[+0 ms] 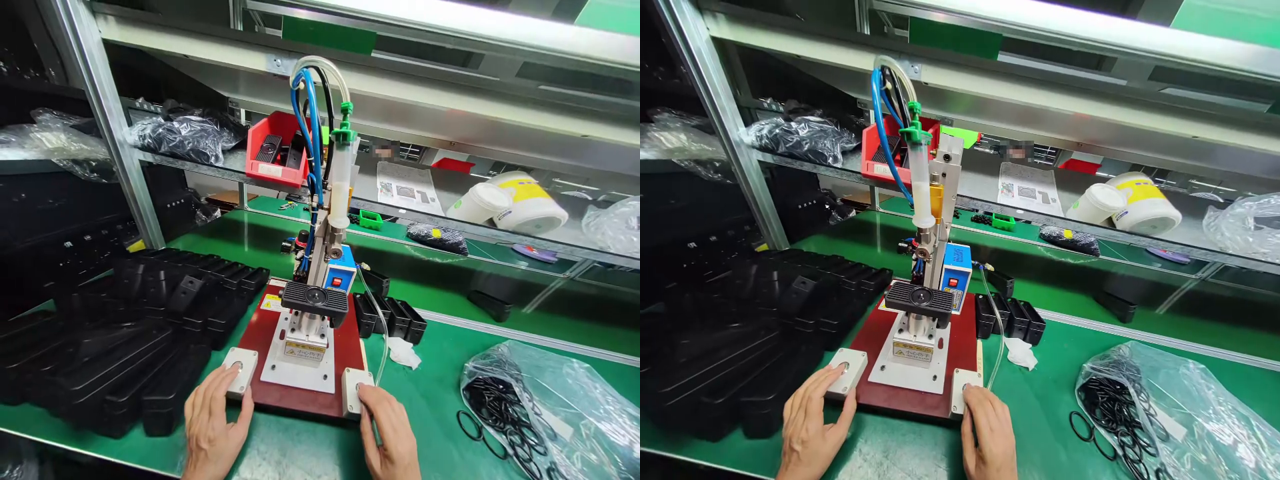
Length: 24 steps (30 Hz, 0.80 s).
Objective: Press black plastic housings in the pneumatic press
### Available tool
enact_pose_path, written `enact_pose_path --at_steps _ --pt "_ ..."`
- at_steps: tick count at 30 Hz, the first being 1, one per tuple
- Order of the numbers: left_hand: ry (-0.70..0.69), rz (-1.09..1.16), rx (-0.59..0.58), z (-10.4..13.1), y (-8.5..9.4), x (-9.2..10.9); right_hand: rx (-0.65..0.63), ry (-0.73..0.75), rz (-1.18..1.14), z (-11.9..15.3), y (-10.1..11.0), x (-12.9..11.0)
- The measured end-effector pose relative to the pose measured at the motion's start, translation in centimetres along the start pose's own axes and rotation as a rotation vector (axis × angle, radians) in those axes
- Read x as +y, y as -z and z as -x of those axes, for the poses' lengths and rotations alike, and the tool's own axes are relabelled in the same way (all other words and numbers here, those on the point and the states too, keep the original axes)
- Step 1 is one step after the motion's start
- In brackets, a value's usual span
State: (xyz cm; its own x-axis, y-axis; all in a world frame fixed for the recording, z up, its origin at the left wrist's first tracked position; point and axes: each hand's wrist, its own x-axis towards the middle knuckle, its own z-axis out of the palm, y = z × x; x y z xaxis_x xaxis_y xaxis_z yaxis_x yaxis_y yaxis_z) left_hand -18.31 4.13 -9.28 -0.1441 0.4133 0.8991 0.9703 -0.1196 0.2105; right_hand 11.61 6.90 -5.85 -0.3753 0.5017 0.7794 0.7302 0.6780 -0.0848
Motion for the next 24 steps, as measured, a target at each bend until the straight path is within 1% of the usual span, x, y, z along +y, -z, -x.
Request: enact_pose_path --at_steps 5,8,11,17,19,21,24 --pt "-0.034 -0.109 0.006 -0.5 -0.6 -0.1 -0.055 0.009 0.126 -0.9 0.2 -0.3" --pt "-0.022 -0.109 -0.011 -0.5 -0.9 -0.1 -0.064 0.006 0.128 -0.8 0.2 -0.4" --pt "0.01 -0.034 -0.037 -0.5 -0.9 -0.1 -0.032 -0.034 0.048 0.4 -0.2 -0.1" --pt "0.044 0.175 -0.043 -0.6 -0.8 -0.2 0.046 -0.193 -0.047 4.1 -2.1 0.1" --pt "0.042 0.195 -0.041 -0.6 -0.8 -0.3 0.06 -0.25 -0.062 4.6 -2.5 0.2" --pt "0.038 0.197 -0.036 -0.7 -0.8 -0.3 0.044 -0.303 -0.065 4.8 -2.7 0.2" --pt "0.033 0.202 -0.027 -0.7 -0.7 -0.3 0.006 -0.328 -0.062 4.9 -2.6 0.3"
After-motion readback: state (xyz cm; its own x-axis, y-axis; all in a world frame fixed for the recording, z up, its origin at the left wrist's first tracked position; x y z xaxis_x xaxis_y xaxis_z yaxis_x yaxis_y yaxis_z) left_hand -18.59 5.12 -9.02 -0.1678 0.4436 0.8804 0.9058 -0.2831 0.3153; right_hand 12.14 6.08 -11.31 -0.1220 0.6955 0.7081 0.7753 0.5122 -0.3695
